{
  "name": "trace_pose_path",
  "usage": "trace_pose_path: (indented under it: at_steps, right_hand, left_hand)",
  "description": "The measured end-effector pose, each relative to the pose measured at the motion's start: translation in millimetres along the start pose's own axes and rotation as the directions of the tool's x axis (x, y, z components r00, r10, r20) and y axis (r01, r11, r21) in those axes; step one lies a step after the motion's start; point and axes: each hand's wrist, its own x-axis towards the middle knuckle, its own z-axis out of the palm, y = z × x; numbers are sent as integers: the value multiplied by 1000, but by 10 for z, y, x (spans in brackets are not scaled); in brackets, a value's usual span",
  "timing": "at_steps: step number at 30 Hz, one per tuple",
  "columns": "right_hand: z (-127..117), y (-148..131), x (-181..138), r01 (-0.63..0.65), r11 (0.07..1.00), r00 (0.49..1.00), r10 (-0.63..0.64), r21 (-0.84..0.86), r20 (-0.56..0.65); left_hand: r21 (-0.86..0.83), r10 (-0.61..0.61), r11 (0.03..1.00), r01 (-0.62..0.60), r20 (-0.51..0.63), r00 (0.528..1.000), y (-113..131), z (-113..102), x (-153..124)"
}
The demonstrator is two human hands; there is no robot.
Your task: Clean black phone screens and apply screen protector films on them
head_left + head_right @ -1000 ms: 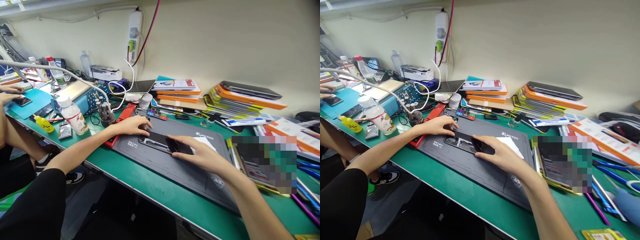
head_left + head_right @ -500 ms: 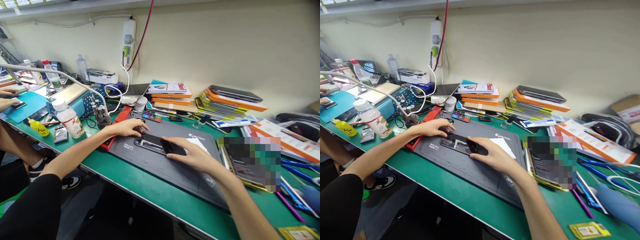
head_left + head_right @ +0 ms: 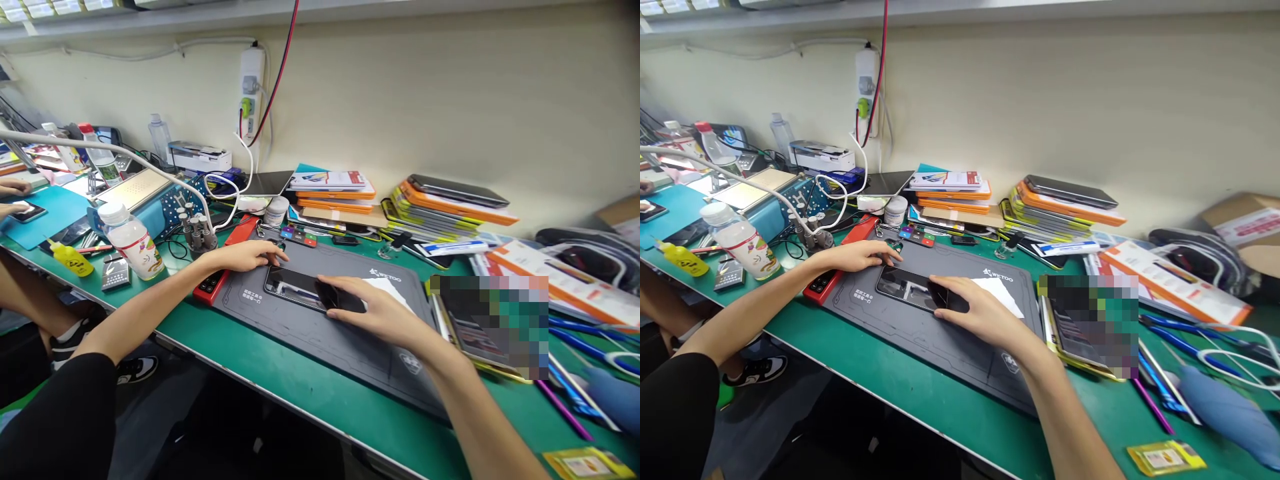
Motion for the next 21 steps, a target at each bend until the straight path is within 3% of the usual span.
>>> trace_pose_path:
  at_steps: [11,21]
  right_hand:
    - [7,3,-23,-3,1000,1000,3,-29,5]
    - [41,55,-18,-57,998,998,57,26,15]
  left_hand:
    - [6,-5,1000,5,-47,999,58,60,11]
    - [25,41,999,-40,-21,999,7,95,20]
